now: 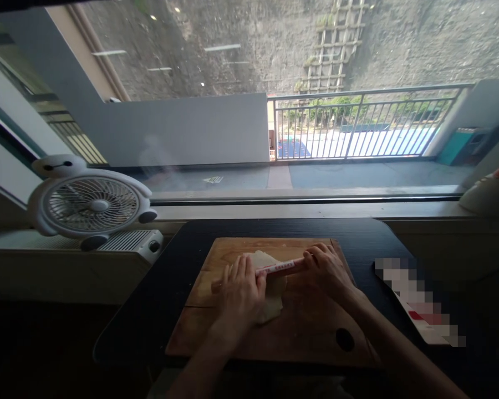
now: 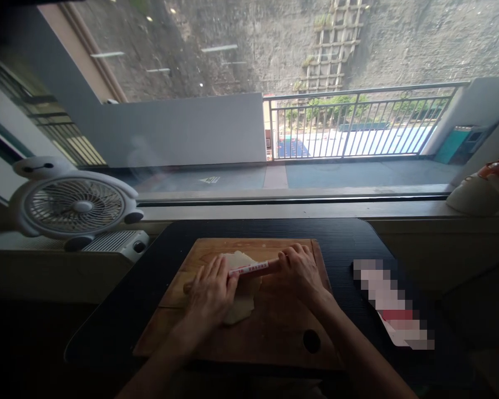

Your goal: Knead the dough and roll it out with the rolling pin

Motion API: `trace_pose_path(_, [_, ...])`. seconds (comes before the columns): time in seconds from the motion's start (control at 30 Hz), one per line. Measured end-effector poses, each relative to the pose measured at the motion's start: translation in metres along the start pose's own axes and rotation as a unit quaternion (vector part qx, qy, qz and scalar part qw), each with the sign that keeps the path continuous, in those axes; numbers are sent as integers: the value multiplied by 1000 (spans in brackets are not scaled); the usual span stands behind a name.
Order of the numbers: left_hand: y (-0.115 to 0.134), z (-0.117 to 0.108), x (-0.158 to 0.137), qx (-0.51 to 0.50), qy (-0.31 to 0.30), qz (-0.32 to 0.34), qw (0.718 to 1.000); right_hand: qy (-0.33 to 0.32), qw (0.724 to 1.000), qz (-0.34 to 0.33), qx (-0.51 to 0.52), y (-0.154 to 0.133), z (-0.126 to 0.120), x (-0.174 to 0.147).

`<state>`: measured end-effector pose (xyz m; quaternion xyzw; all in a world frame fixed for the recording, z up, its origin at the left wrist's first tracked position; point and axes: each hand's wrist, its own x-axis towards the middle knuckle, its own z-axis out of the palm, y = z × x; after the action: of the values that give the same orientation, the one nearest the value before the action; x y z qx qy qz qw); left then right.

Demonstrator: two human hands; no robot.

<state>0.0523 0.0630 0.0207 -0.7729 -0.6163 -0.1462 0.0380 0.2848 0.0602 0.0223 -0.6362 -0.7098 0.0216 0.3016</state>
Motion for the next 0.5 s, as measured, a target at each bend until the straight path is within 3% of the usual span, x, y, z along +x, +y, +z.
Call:
trace_pose_path(0.1, [4, 3, 54, -7, -71, 6, 997, 33, 999, 9, 20, 4, -3, -6])
trace_pose_path(0.17, [3, 2, 74, -12, -90, 27, 995, 59, 998, 22, 31, 6, -6, -11])
trace_pose_path(0.23, [0, -1, 66, -15, -97, 52, 994, 74, 995, 44, 47, 13, -9, -19])
trace_pose_path(0.33, [-3, -5, 18, -14, -84, 83, 993, 75, 991, 79, 77, 29, -9, -34])
trace_pose_path(0.4, [-4, -5, -8, -4, -42, 105, 994, 80, 988, 91, 98, 37, -7, -42])
trace_pose_path(0.5, [-1, -2, 4, 15, -56, 73, 996, 91, 984, 96, 116, 38, -3, -45])
